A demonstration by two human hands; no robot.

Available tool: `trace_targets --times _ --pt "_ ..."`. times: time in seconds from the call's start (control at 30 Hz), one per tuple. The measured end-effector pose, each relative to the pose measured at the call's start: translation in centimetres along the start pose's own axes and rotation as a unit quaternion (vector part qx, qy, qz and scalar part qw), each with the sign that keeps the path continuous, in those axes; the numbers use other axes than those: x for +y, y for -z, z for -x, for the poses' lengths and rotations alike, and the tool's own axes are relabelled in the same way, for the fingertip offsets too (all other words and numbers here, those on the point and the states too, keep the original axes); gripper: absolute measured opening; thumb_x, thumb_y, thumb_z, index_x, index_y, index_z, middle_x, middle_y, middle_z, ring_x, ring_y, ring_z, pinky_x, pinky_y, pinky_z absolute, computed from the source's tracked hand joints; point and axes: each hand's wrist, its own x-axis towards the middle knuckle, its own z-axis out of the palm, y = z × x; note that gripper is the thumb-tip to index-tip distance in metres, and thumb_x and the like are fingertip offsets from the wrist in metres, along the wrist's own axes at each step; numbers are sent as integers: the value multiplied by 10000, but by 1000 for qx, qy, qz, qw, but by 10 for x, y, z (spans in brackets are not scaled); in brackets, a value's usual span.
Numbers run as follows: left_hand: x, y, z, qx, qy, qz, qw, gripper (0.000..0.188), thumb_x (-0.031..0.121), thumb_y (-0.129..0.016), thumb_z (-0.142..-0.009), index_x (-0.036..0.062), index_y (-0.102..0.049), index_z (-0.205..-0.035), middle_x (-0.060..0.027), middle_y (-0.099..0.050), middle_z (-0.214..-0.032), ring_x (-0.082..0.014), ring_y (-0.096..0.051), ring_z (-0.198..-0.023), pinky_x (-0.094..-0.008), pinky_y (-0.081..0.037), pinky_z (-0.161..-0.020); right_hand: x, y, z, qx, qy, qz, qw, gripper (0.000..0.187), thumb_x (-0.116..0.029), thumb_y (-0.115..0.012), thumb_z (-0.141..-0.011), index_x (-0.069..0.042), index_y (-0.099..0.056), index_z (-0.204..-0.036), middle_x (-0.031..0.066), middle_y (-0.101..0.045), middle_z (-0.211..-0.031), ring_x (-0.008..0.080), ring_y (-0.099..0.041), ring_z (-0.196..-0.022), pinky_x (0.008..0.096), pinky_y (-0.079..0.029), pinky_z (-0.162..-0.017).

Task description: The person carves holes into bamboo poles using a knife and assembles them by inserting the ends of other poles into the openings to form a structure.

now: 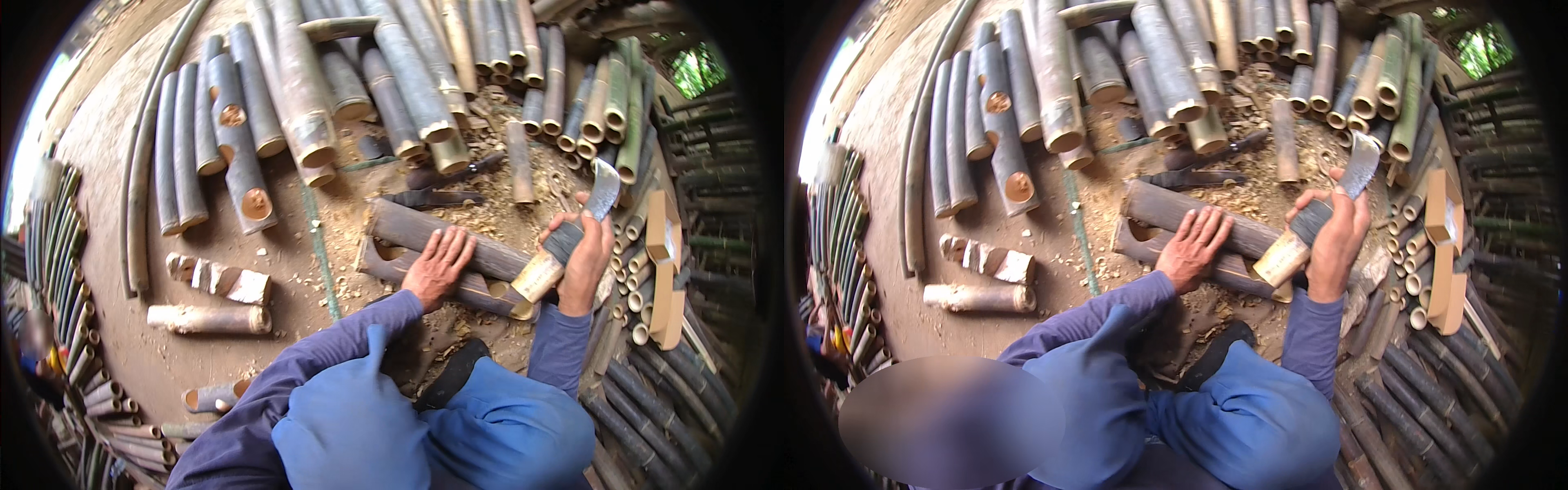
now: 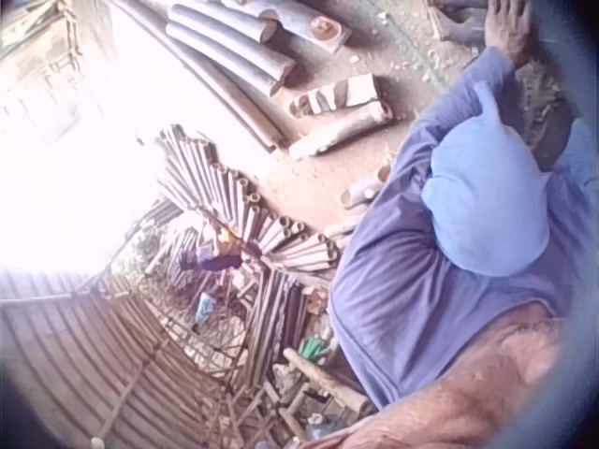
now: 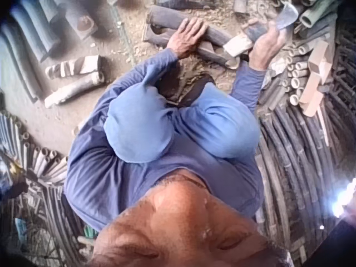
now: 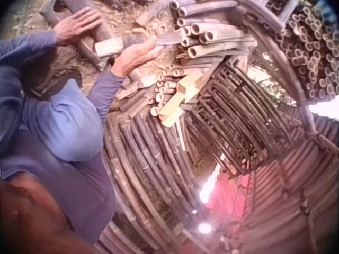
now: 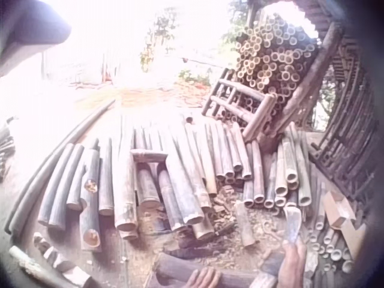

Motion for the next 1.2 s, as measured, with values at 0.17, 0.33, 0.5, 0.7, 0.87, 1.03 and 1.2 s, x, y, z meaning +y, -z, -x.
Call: trace_targets --times 0.17,0.33,0.5,0.7,0.87,1.03,1.2 --pt "3 1 -7 -8 2 67 998 964 213 -642 -790 81 -222 -1647 -178 -311 -1664 -341 -285 -1557 -501 -173 -1287 38 74 39 33 -27 -11 999 283 -134 -440 -978 3 -492 -1220 131 -639 -768 208 -643 -627 344 -555 -566" --pt "2 7 -4 -32 19 97 995 1034 128 -678 -718 80 -223 -1645 -187 -299 -1663 -350 -241 -1571 -513 -150 -1285 134 138 83 142 -131 13 981 270 -26 -599 -924 4 -613 -1192 64 -608 -788 133 -587 -649 297 -523 -593" --pt "7 14 -15 -64 1 61 996 1158 208 -818 -660 97 -217 -1643 -240 -301 -1625 -410 -248 -1548 -560 -167 -1261 198 211 118 314 -167 -57 933 201 -162 -571 -995 -55 -567 -1165 45 -553 -740 161 -573 -602 335 -513 -531" --pt "-38 66 -63 -169 14 135 976 1362 548 -966 -522 96 -280 -1608 -241 -422 -1499 -434 -362 -1443 -588 -249 -1219 174 180 144 175 -172 -16 969 294 -227 -465 -1089 -32 -504 -1306 70 -589 -737 167 -599 -566 333 -535 -526" --pt "-46 87 -22 -204 22 -31 978 1572 532 -1006 -346 138 -214 -1646 -218 -335 -1598 -415 -287 -1518 -645 -191 -1211 145 128 137 -58 -161 39 984 277 -152 -424 -1102 24 -519 -1292 75 -623 -750 145 -638 -631 304 -547 -596" --pt "-52 60 7 -155 67 -13 986 1517 367 -997 -377 152 -199 -1649 -161 -323 -1631 -411 -270 -1533 -658 -150 -1235 143 77 118 -198 -75 153 965 222 -84 -451 -1059 80 -534 -1182 126 -671 -723 220 -687 -591 386 -552 -538" --pt "-56 53 9 -117 79 35 989 1430 285 -951 -421 103 -215 -1634 -138 -339 -1628 -366 -291 -1533 -598 -147 -1262 169 47 97 -210 59 240 946 228 -109 -449 -1039 72 -499 -1169 144 -662 -695 254 -673 -546 408 -542 -543"
